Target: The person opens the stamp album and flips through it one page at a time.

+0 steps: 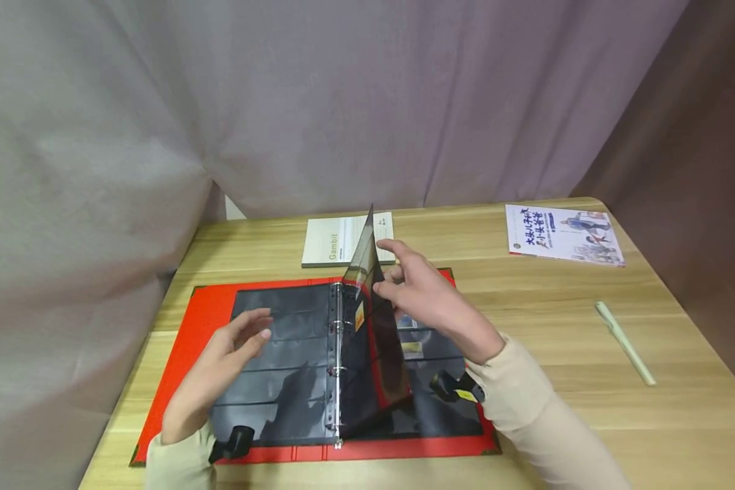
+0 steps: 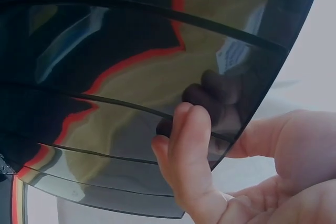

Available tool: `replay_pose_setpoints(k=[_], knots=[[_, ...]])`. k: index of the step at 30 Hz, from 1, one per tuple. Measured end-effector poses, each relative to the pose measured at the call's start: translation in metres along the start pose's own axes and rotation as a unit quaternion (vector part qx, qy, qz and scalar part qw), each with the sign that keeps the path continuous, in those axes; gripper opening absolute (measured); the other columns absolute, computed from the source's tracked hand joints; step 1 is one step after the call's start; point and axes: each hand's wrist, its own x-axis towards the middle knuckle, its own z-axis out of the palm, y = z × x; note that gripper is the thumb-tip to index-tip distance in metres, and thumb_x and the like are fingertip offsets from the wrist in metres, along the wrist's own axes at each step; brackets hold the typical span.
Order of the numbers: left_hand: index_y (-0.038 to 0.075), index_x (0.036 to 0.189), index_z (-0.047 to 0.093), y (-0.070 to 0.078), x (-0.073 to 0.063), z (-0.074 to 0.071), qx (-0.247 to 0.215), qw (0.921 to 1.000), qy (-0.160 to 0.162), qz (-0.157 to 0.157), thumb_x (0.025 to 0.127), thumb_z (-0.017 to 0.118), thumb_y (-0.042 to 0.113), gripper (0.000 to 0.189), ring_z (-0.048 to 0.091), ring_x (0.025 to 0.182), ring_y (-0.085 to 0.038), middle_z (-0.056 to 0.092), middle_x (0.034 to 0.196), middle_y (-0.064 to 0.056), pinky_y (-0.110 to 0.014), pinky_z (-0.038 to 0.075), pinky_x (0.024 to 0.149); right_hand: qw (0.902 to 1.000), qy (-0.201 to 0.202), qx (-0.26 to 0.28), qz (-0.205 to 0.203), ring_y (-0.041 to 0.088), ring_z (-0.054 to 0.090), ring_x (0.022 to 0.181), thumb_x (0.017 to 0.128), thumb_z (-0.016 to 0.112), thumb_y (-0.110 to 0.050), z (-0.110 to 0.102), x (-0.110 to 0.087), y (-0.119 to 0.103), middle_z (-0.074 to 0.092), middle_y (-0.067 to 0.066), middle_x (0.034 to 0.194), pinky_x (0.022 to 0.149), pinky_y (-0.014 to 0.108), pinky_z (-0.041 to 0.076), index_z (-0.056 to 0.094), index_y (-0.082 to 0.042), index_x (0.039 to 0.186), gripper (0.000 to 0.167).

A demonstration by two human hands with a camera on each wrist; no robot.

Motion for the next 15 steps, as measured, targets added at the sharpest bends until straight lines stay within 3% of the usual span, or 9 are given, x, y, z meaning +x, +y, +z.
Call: replay_pose_setpoints(k=[9, 15], knots=[[0.002, 0.144, 0.051, 0.020, 0.008, 0.011, -0.009, 0.9989, -0.016, 0.043, 0.101, 0.062, 0.015, 0.047, 0.062, 0.114, -0.027, 0.058, 0.140, -0.010, -0.048, 0.051, 0.093, 0.9997, -0.019, -0.011, 0.007, 0.013, 0.040, 0.047, 0.095, 0.057, 0.003, 0.008, 0.009, -0.010, 0.046, 0.003, 0.069, 0.050, 0.027, 0.043, 0.025, -0.002, 0.156, 0.069], [0.005, 0.143, 0.053, 0.036, 0.010, 0.021, -0.017, 0.9978, -0.029, 0.057, 0.099, 0.063, 0.013, 0.046, 0.063, 0.113, -0.023, 0.058, 0.140, -0.005, -0.045, 0.052, 0.093, 0.9984, -0.019, -0.053, 0.010, 0.013, 0.042, 0.048, 0.096, 0.056, 0.002, 0.012, 0.009, -0.019, 0.061, 0.008, 0.080, 0.052, 0.028, 0.045, 0.026, -0.003, 0.157, 0.068]])
